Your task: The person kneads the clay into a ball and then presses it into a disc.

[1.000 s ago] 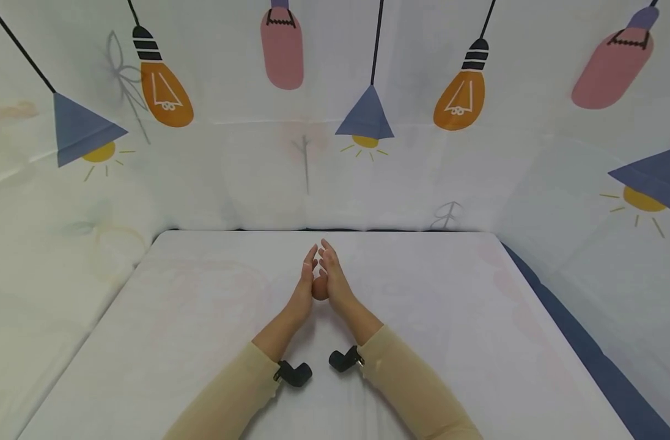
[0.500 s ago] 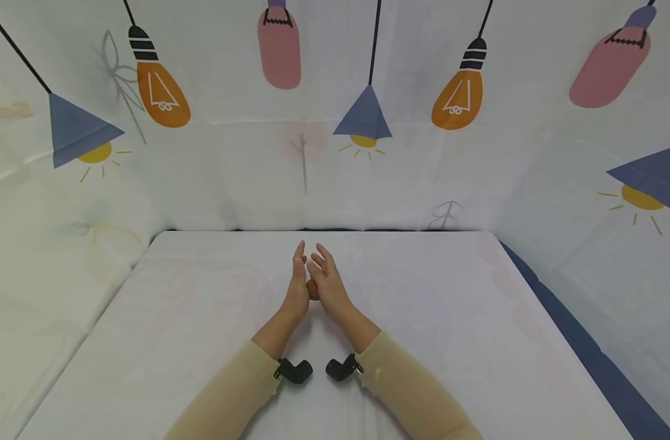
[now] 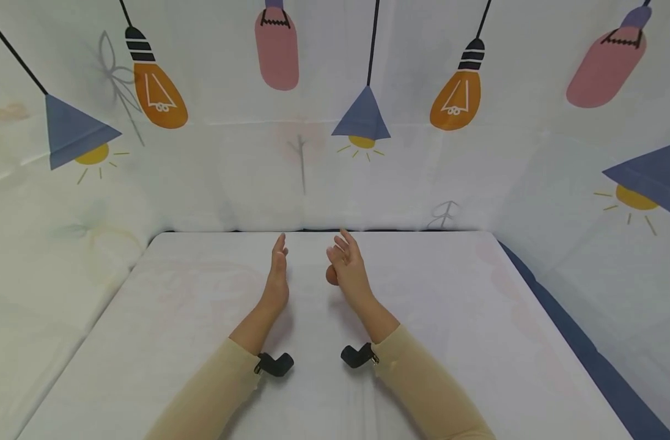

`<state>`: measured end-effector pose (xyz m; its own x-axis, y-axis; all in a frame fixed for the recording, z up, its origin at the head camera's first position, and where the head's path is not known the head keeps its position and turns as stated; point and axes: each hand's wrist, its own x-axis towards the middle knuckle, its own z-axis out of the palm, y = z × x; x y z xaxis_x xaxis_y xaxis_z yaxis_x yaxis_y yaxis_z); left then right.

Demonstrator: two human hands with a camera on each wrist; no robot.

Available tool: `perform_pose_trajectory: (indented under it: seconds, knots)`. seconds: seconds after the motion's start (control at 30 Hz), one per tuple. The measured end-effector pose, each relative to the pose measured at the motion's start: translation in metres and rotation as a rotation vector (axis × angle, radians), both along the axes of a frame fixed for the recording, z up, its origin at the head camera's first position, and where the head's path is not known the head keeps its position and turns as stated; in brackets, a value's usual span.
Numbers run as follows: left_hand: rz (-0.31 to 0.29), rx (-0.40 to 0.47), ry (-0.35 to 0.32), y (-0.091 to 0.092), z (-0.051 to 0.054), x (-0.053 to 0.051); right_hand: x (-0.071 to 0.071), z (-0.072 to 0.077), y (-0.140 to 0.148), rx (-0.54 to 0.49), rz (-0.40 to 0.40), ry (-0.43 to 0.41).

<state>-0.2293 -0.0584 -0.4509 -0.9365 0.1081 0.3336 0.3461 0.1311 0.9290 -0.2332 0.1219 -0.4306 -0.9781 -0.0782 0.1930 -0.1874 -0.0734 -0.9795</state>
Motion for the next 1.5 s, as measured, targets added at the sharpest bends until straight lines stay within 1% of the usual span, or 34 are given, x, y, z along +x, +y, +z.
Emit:
perform_pose_trajectory:
  seconds: [0.13,0.23,0.37,0.43,0.5,0.63,0.73,0.77,0.87,0.97,1.07,1.13,1.2,1.23,1.3,1.37,1.5]
  knots:
    - [0.016,-0.071,0.051,-0.014,0.006,0.002,-0.001,0.007,0.017,0.044,-0.038,0.041]
    - [0.044,-0.132,0.091,-0.025,0.008,0.003,-0.002,0.012,0.030,0.067,-0.049,0.054]
    - [0.087,-0.219,0.100,-0.039,0.012,0.004,-0.002,0.020,0.047,0.120,-0.054,0.103]
    - [0.101,-0.261,0.102,-0.047,0.016,0.005,-0.002,0.023,0.056,0.212,-0.086,0.150]
    - [0.111,-0.306,0.122,-0.055,0.019,0.006,-0.001,0.026,0.064,0.321,-0.127,0.196]
    - [0.146,-0.417,0.200,-0.072,0.025,0.004,0.000,0.029,0.079,0.591,-0.263,0.296]
    - [0.171,-0.518,0.251,-0.081,0.029,0.003,-0.001,0.030,0.086,0.751,-0.357,0.380]
    - [0.180,-0.554,0.263,-0.084,0.030,0.003,-0.001,0.030,0.088,0.786,-0.377,0.412]
    - [0.207,-0.659,0.284,-0.089,0.031,0.003,-0.004,0.028,0.093,0.861,-0.401,0.506]
    - [0.237,-0.767,0.287,-0.093,0.031,0.004,-0.006,0.026,0.096,0.963,-0.425,0.598]
    - [0.244,-0.855,0.272,-0.095,0.029,0.005,-0.008,0.023,0.100,1.079,-0.452,0.678]
    - [0.240,-0.912,0.239,-0.097,0.027,0.006,-0.010,0.020,0.102,1.136,-0.459,0.706]
    - [0.227,-0.966,0.188,-0.098,0.025,0.007,-0.012,0.016,0.105,1.180,-0.440,0.690]
    - [0.220,-0.992,0.161,-0.099,0.023,0.008,-0.013,0.014,0.106,1.197,-0.417,0.664]
    - [0.206,-1.050,0.106,-0.100,0.019,0.008,-0.014,0.009,0.109,1.233,-0.362,0.578]
    - [0.189,-1.090,0.068,-0.101,0.015,0.009,-0.015,0.004,0.110,1.266,-0.300,0.476]
    - [0.163,-1.133,0.029,-0.103,0.005,0.008,-0.016,-0.004,0.110,1.262,-0.181,0.278]
